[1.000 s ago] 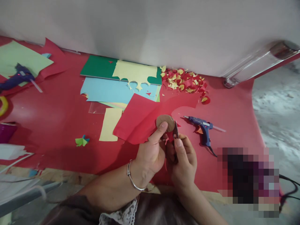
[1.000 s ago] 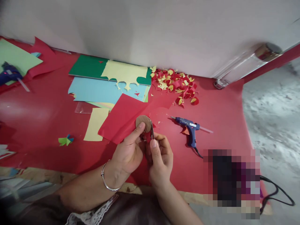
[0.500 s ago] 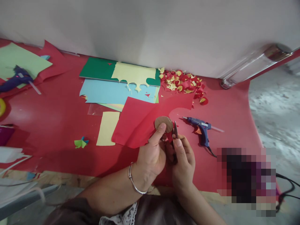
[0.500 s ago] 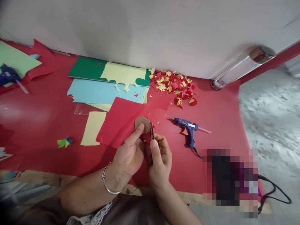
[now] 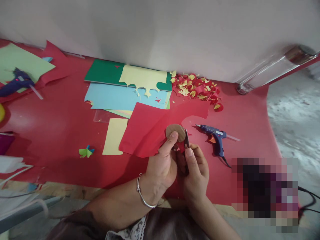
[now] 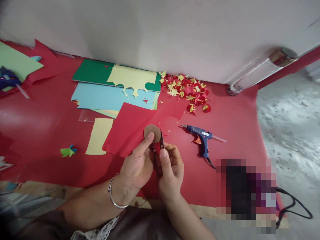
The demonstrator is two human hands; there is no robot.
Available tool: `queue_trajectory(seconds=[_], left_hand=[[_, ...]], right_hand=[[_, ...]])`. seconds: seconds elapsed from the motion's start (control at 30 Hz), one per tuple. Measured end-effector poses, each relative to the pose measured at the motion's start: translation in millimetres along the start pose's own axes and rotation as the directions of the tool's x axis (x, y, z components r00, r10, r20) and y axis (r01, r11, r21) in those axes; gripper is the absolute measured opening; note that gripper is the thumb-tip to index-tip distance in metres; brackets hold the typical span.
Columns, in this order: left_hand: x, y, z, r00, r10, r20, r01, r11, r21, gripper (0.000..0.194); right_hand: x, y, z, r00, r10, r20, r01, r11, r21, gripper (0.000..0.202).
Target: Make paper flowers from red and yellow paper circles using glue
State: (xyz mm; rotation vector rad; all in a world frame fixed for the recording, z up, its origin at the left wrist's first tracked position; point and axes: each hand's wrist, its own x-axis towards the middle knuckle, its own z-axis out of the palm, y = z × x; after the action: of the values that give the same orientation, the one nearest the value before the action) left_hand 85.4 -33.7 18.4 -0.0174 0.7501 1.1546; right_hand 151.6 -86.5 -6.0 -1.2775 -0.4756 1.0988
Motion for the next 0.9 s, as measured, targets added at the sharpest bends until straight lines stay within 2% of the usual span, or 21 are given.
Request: queue_trajectory(seconds=[0.13,0.43,0.53,0.6,0.67,0.73,0.83,0.9], left_hand=[[0.1,0.7,0.1,1.0,0.013,0.026,-0.014,1.0,0.024,0.027],[6.3,-0.2,-5.5,0.998,0.055,-0.02,-0.054,0.996,0.069,0.027],[10.5,2.1,-6.5,0.993,0.102,-0.057,-0.094,0.989,0.118,0.026],[12.5,6.9,-5.8,0.985,0.166,-0.043,-0.158,0.976,0.149,0.026],[13.3,13.8,-4.7,0.975,0.224,0.01,-0.221,0.954,0.202,0.028],[13.3,21.1,-4.8,0.964,0.261,0.051,-0.265,0.926,0.27,0.029],[12.8,28.9,-8.0,0.956,0.275,0.099,-0.292,0.889,0.353,0.033],[12.1,31.6,-10.8,0.955,0.26,0.144,-0.296,0.868,0.398,0.035]], right_hand=[[0.2,-1.6,0.2,1.0,-0.014,-0.001,0.014,0.999,-0.046,0.036],[0.3,-1.6,3.6,0.997,-0.061,0.039,0.062,0.998,-0.014,0.031],[1.8,-3.1,-2.9,0.996,-0.072,0.046,0.071,0.997,0.019,0.026],[3.9,-7.1,-14.0,0.996,-0.056,0.074,0.057,0.998,0.0,0.024],[6.7,-13.1,-30.1,0.991,-0.017,0.13,0.027,0.997,-0.076,0.026],[10.1,-20.2,-48.1,0.983,-0.002,0.184,0.044,0.973,-0.225,0.031],[15.4,-31.4,-69.4,0.956,0.051,0.288,0.081,0.9,-0.428,0.033],[19.0,-38.7,-75.6,0.937,0.075,0.341,0.123,0.843,-0.524,0.032]])
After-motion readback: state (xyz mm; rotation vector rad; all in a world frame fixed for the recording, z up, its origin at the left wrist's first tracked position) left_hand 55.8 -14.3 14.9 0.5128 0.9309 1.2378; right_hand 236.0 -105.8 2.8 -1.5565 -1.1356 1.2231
